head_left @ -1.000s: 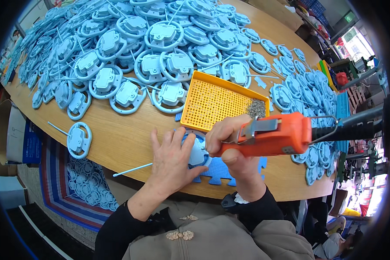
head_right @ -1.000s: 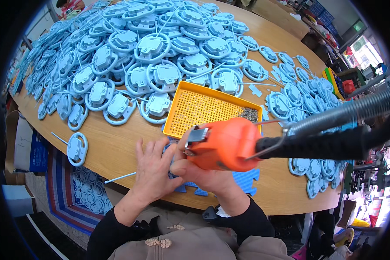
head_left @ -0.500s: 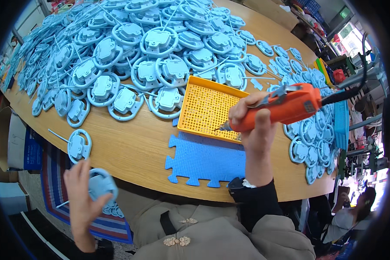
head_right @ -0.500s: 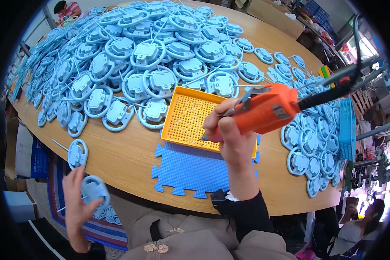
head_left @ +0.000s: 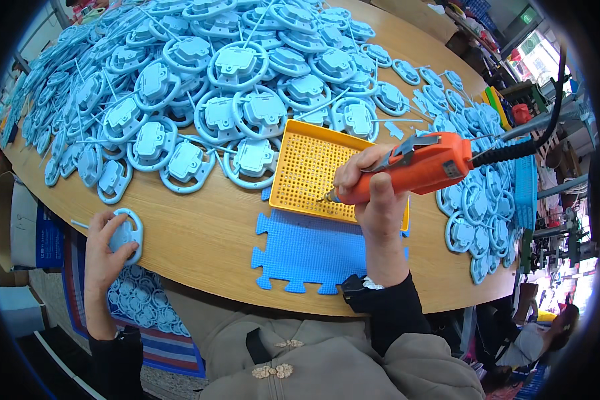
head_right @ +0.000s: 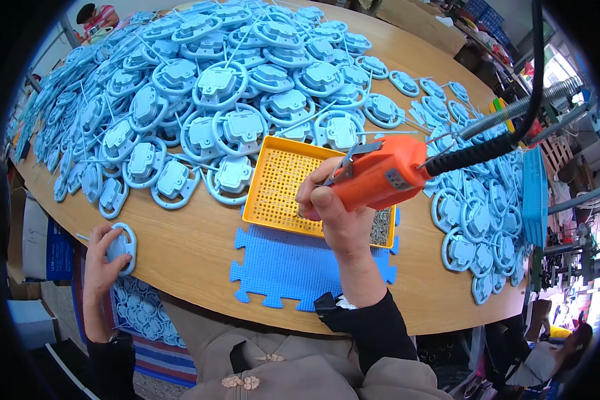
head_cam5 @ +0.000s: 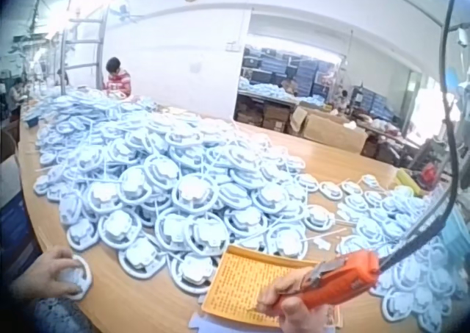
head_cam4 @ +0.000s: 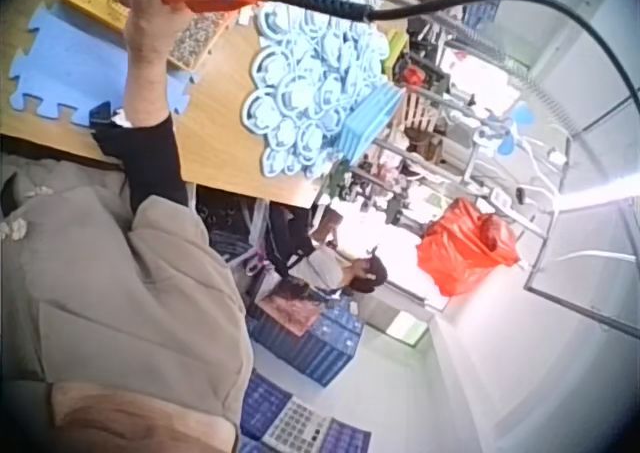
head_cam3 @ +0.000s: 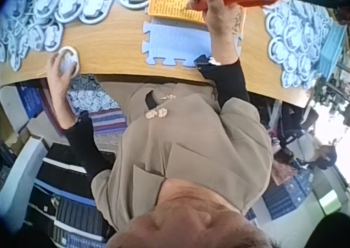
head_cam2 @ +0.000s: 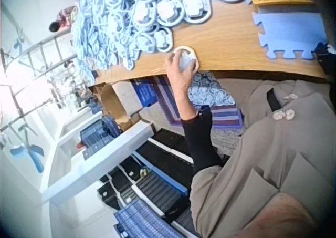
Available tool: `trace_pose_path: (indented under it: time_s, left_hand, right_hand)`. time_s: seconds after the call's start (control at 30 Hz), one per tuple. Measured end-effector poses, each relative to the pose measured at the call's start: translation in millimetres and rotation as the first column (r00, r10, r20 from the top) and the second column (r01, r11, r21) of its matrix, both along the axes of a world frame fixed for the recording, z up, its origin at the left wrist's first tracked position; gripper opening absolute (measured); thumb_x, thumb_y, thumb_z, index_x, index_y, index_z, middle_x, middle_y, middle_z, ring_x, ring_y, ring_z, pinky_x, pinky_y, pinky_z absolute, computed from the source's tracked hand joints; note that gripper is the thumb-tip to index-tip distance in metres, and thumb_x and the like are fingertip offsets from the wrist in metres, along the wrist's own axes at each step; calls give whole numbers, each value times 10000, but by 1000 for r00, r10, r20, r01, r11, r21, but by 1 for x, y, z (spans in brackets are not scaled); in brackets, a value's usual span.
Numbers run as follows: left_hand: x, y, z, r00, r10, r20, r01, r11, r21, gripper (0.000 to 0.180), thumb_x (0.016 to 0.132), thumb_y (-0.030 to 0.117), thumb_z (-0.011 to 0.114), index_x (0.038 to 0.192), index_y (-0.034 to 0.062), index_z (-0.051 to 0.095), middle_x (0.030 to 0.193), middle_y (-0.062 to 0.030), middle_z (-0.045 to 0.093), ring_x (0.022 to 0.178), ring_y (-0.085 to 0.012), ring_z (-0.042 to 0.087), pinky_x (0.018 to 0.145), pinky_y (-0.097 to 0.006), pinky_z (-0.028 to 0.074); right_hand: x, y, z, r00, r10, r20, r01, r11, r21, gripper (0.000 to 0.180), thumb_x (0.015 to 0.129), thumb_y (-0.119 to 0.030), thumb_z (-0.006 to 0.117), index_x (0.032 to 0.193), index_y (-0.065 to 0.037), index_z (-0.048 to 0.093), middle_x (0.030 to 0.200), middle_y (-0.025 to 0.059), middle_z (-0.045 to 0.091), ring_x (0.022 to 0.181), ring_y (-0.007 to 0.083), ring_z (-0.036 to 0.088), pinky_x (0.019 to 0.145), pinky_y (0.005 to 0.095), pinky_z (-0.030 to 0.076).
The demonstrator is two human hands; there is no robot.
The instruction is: Assembling blue plastic fan components by attaching parts and using an electric screwdriver.
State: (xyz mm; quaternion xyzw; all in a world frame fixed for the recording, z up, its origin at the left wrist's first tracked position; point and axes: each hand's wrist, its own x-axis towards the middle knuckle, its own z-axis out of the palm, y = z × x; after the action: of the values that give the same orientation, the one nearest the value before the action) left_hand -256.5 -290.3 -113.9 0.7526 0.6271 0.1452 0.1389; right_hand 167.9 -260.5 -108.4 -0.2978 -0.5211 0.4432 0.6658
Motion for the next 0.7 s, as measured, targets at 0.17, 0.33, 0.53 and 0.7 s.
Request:
trace_pose_path:
  time_s: [0.17, 0.33, 0.53, 0.7]
  left_hand:
    - [76, -24, 9, 992, -77, 97, 68, 993, 96, 483, 607, 137, 754, 1066, 49, 634, 997, -155, 544, 903, -315, 567, 759, -356, 475]
    - [197, -32, 14, 944, -287, 161, 269, 955, 122, 422, 646, 300, 782, 972, 65, 654, 902, -133, 567, 822, -301, 580, 680, -386, 473]
    - [235, -29, -6, 957, -273, 96, 255, 952, 168, 484, 636, 370, 796, 972, 57, 643, 843, -117, 545, 749, -285, 562, 613, -385, 452]
    - [233, -12, 0, 903, -332, 272, 218, 900, 376, 422, 658, 275, 791, 995, 71, 638, 834, -98, 535, 796, -277, 531, 670, -382, 421]
  right_hand:
    - [-5, 0, 0, 1000, -6, 17, 6, 1000, -6, 395, 840, -402, 686, 925, -62, 506, 693, 77, 571, 570, 170, 538, 574, 313, 471]
    - [-5, -1, 0, 998, -67, -4, 67, 998, -18, 406, 834, -407, 692, 930, -59, 506, 688, 76, 570, 593, 170, 554, 580, 314, 483]
    - [-9, -2, 6, 995, -85, 44, 88, 994, -67, 414, 829, -410, 696, 935, -57, 509, 697, 78, 572, 595, 177, 557, 571, 302, 479]
    - [-3, -8, 21, 995, -83, -52, 84, 996, 8, 418, 826, -405, 697, 938, -44, 519, 692, 70, 571, 587, 155, 553, 547, 275, 463]
